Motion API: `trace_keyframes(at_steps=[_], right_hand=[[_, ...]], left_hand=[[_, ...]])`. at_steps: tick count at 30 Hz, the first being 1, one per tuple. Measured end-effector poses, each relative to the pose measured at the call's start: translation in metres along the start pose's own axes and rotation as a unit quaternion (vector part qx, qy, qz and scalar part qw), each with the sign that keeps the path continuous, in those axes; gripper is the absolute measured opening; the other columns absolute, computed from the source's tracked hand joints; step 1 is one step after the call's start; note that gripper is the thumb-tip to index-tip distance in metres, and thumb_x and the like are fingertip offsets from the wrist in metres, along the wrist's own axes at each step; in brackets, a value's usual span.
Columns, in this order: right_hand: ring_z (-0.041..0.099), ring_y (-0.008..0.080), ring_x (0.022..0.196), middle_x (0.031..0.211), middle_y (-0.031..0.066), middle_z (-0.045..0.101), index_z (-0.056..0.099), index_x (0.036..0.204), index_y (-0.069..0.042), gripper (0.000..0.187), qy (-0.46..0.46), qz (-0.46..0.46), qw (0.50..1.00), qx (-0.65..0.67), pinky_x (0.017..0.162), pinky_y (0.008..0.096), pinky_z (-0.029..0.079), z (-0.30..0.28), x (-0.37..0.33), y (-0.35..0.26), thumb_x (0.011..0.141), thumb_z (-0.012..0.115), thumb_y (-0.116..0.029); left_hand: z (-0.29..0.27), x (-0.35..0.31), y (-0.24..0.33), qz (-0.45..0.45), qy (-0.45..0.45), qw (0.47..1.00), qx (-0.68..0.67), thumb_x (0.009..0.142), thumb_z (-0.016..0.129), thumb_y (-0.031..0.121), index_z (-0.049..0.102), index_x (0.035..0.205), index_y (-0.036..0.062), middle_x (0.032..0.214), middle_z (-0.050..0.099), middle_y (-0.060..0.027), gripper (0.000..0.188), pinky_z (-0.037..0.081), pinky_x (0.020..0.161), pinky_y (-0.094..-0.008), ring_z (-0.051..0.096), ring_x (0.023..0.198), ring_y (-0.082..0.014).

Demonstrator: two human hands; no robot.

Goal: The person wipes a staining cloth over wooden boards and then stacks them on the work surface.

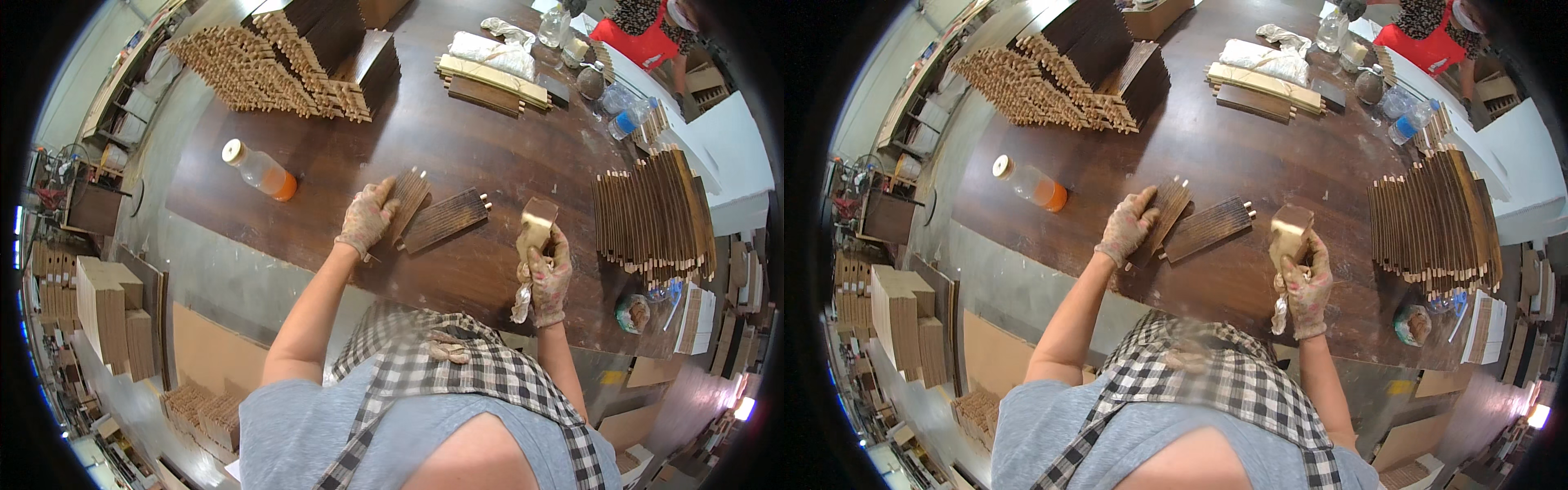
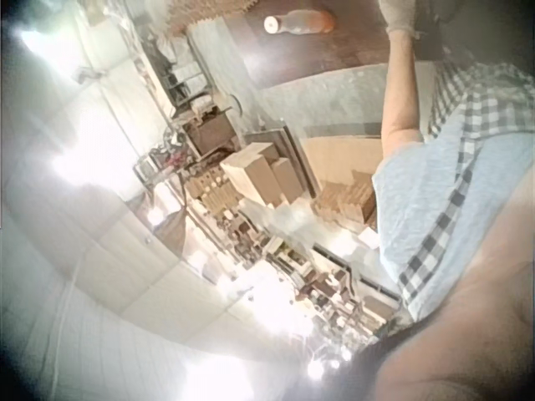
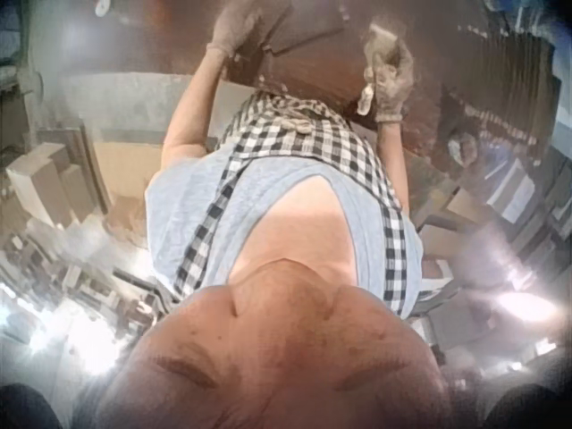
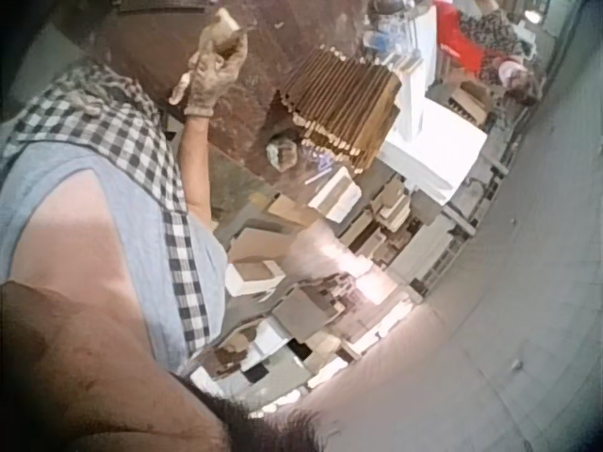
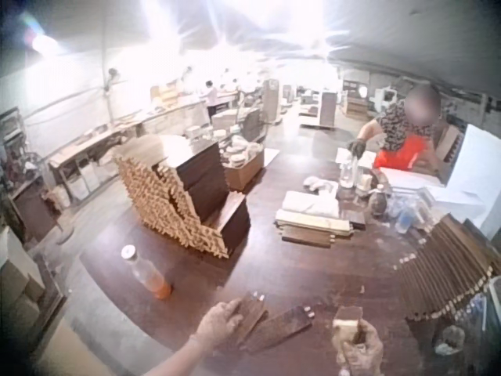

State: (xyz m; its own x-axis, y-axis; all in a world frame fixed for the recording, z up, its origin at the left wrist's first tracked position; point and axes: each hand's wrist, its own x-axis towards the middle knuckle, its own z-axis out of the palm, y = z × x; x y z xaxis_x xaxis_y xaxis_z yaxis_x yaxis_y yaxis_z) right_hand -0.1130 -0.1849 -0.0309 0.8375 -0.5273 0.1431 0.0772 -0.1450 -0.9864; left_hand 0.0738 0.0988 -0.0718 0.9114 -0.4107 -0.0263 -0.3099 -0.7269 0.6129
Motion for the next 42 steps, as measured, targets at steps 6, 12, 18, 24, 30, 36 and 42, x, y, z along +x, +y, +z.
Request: trace_keyframes(at_steps=[6,12,18,24,30,36,42], right_hand=[[0.062,0.0096,0.084,0.118,0.0074,0.059,0.045,0.139,-0.005,0.055,-0.005,0.103,0.992,0.073,0.064,0.0226,0.054,0.002,-0.018,-0.003,0.090,0.068,-0.001],[0.056,0.0076,0.060,0.103,0.0063,0.060,0.042,0.141,-0.007,0.057,-0.011,0.107,0.989,0.100,0.048,0.0231,0.047,0.018,-0.026,-0.013,0.090,0.066,-0.001],[0.057,0.0069,0.060,0.097,0.0064,0.064,0.045,0.140,-0.004,0.056,-0.015,0.103,0.991,0.084,0.048,0.0228,0.047,0.012,-0.025,-0.005,0.088,0.067,0.001],[0.060,0.0091,0.068,0.108,0.0100,0.063,0.044,0.140,-0.004,0.058,0.001,0.089,0.992,0.093,0.052,0.0239,0.051,0.002,-0.023,-0.003,0.088,0.069,-0.001],[0.060,0.0081,0.065,0.103,0.0088,0.064,0.044,0.139,-0.001,0.056,0.030,0.050,0.997,0.052,0.052,0.0225,0.050,-0.023,-0.018,0.012,0.090,0.070,-0.010],[0.062,0.0131,0.094,0.116,0.0102,0.061,0.047,0.137,-0.001,0.054,0.021,0.084,0.996,-0.033,0.067,0.0226,0.054,-0.030,-0.015,0.060,0.091,0.070,-0.014],[0.062,0.0134,0.097,0.122,0.0099,0.059,0.048,0.137,-0.002,0.054,0.035,0.089,0.995,-0.021,0.073,0.0248,0.055,-0.020,0.006,0.039,0.089,0.072,-0.011]], left_hand=[[0.008,-0.030,0.018,0.022,-0.010,0.989,0.145,0.076,0.074,0.044,0.034,0.148,0.0022,0.142,0.041,-0.0205,0.092,0.042,0.099,-0.0492,0.045,0.123,-0.0399],[-0.006,-0.013,0.009,0.056,0.028,0.990,0.128,0.076,0.077,0.032,0.040,0.145,0.0024,0.139,0.045,-0.0205,0.084,0.044,0.098,-0.0482,0.049,0.116,-0.0381],[-0.071,0.081,0.051,0.180,0.244,0.939,0.162,0.080,0.076,0.028,0.044,0.141,0.0061,0.140,0.042,-0.0163,0.073,0.045,0.092,-0.0484,0.048,0.115,-0.0369],[-0.112,0.198,0.062,0.092,0.278,0.895,0.337,0.087,0.067,0.035,0.045,0.143,0.0136,0.139,0.045,-0.0122,0.063,0.047,0.089,-0.0490,0.049,0.117,-0.0355],[-0.087,0.250,0.018,-0.019,0.223,0.872,0.436,0.091,0.062,0.035,0.050,0.138,0.0186,0.133,0.051,-0.0079,0.052,0.046,0.089,-0.0517,0.051,0.117,-0.0326],[-0.079,0.186,0.028,0.222,0.242,0.880,0.342,0.089,0.066,0.030,0.046,0.141,0.0091,0.139,0.048,-0.0129,0.060,0.045,0.095,-0.0437,0.047,0.123,-0.0341],[0.017,-0.002,0.070,0.210,-0.122,0.953,0.184,0.080,0.076,0.025,0.030,0.151,0.0053,0.147,0.038,-0.0202,0.087,0.036,0.105,-0.0511,0.039,0.131,-0.0405]])
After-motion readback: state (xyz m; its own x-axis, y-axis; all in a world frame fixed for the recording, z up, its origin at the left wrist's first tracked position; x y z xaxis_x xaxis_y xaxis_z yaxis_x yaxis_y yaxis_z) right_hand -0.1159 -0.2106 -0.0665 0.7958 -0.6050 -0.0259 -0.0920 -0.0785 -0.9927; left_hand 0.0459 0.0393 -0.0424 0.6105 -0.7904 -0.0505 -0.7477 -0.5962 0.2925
